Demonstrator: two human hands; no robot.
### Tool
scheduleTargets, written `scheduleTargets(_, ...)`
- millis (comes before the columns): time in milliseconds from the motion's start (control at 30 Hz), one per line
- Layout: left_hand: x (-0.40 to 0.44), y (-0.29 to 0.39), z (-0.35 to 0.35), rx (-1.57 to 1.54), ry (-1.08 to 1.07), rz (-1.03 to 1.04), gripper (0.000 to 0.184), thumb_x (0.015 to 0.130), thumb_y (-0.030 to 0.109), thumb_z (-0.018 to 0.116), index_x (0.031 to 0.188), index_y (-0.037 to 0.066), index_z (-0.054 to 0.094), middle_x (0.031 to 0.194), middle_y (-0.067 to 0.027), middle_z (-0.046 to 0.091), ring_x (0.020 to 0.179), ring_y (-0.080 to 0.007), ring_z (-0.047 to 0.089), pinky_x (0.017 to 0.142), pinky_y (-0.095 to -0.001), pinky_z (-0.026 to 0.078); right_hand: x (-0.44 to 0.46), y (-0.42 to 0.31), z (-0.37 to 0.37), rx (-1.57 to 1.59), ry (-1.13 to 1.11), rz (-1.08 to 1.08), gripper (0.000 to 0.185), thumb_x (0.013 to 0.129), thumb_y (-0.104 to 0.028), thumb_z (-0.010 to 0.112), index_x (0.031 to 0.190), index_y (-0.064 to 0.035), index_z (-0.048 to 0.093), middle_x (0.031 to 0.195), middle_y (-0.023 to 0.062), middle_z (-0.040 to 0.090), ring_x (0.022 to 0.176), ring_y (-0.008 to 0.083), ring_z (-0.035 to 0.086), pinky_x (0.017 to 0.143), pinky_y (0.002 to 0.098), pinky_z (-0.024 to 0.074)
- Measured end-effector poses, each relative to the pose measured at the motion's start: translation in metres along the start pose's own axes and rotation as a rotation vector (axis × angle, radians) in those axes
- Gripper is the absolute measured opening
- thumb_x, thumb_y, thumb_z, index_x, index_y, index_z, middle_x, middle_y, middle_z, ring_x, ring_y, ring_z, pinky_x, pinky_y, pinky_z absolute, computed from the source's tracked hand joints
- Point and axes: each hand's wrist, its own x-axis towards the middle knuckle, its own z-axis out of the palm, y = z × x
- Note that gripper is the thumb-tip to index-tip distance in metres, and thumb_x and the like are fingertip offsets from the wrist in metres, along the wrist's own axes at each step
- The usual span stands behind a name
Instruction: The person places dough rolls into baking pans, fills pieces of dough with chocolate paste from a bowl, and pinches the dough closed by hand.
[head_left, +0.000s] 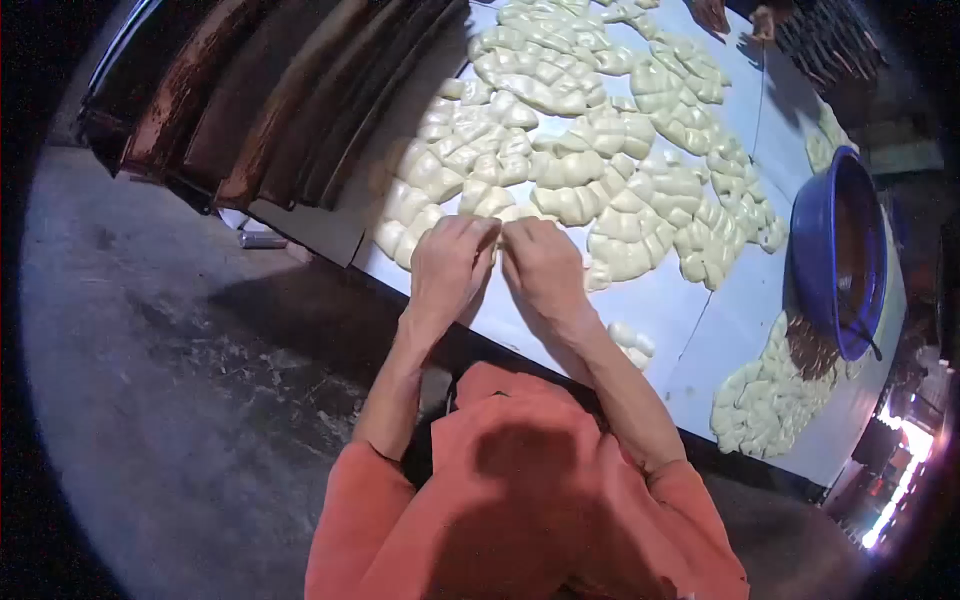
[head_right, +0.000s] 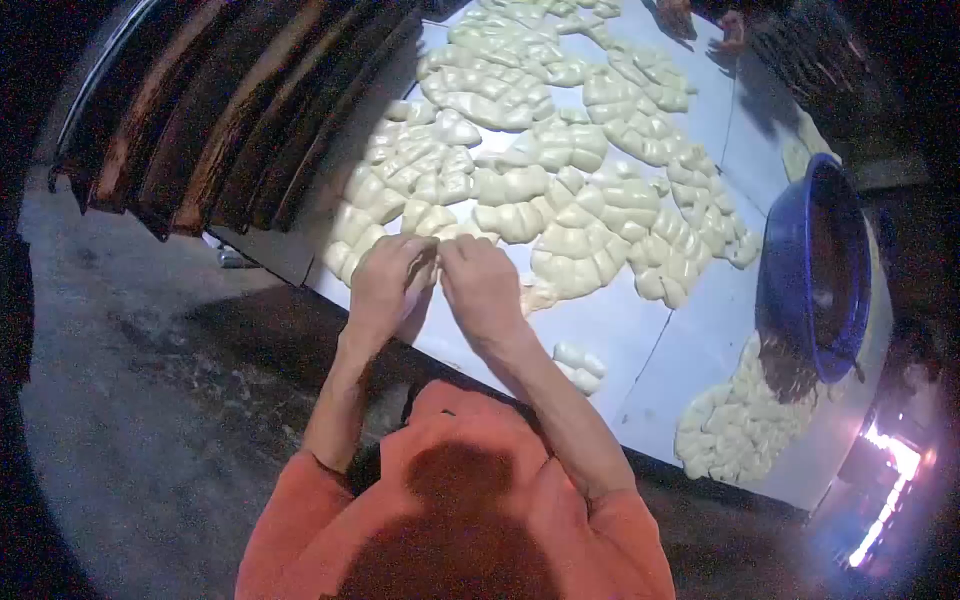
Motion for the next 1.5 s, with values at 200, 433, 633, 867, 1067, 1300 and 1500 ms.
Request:
scheduleTargets(200,-0.010,-0.013,-0.008,-0.071,-0.043,0.012,0.021,0.082,0.008,0.071,0.103,0.006,0.069,0.096,-0.0094,0.070,0.091,-0.0296,0.066,0.080,-0.0407,0.049,-0.012,0.003,-0.063,0.699,-0.144,0.762,0.010,0.084,-0.007,0.060,0.089,0.0006,0.063,0.077,0.0013,0.062,0.068,0.0097,0.056,0.062,0.0270,0.0450)
scheduleTargets(433,-0.005,-0.018,-0.016,-0.145,-0.197,0.021,0.021,0.083,0.015,0.071,0.102,0.007,0.069,0.091,-0.0096,0.069,0.085,-0.0287,0.065,0.078,-0.0398,0.047,-0.009,0.012,-0.053,0.091,-0.065,0.229,0.038,0.080,-0.029,0.077,0.103,-0.0027,0.063,0.093,0.0166,0.064,0.087,0.0350,0.062,0.077,0.0447,0.0492)
scheduleTargets(633,0.000,-0.012,-0.024,-0.061,-0.279,0.056,0.028,0.080,0.026,0.077,0.098,0.007,0.070,0.086,-0.0096,0.068,0.079,-0.0295,0.064,0.075,-0.0414,0.047,-0.010,0.013,-0.022,-0.069,0.035,0.085,0.028,0.079,-0.020,0.075,0.098,-0.0043,0.062,0.086,0.0147,0.061,0.079,0.0352,0.059,0.072,0.0468,0.0468)
scheduleTargets(867,-0.011,-0.016,-0.027,0.024,-0.331,0.047,0.023,0.077,0.027,0.079,0.086,0.009,0.069,0.087,-0.0086,0.063,0.090,-0.0297,0.061,0.082,-0.0428,0.044,-0.023,0.012,-0.054,0.270,0.049,0.656,0.012,0.087,-0.010,0.058,0.096,-0.0011,0.061,0.073,0.0053,0.058,0.070,0.0154,0.058,0.065,0.0348,0.0479)
scheduleTargets(1067,-0.005,-0.005,-0.038,-0.055,-0.435,-0.046,0.037,0.072,0.030,0.083,0.100,0.009,0.070,0.103,-0.0095,0.064,0.098,-0.0302,0.060,0.086,-0.0439,0.044,-0.009,0.017,-0.078,0.842,-0.013,0.854,0.029,0.090,-0.029,0.065,0.103,-0.0036,0.064,0.085,0.0084,0.058,0.074,0.0161,0.056,0.065,0.0290,0.0460)
scheduleTargets(1300,0.021,0.031,0.011,-0.043,-0.091,0.159,0.058,0.074,0.028,0.082,0.126,0.011,0.062,0.131,-0.0139,0.058,0.117,-0.0331,0.056,0.096,-0.0456,0.042,-0.012,0.018,-0.063,0.370,0.036,0.434,0.023,0.085,-0.011,0.070,0.102,-0.0006,0.058,0.095,0.0161,0.061,0.074,0.0271,0.063,0.068,0.0371,0.0516)
scheduleTargets(1500,0.042,0.030,0.042,-0.222,-0.196,0.311,0.041,0.080,0.018,0.073,0.119,0.007,0.064,0.127,-0.0137,0.061,0.115,-0.0321,0.058,0.093,-0.0451,0.045,-0.008,-0.002,-0.076,0.359,-0.007,0.507,0.019,0.091,-0.006,0.062,0.110,-0.0017,0.061,0.113,0.0223,0.066,0.097,0.0404,0.066,0.083,0.0434,0.0515)
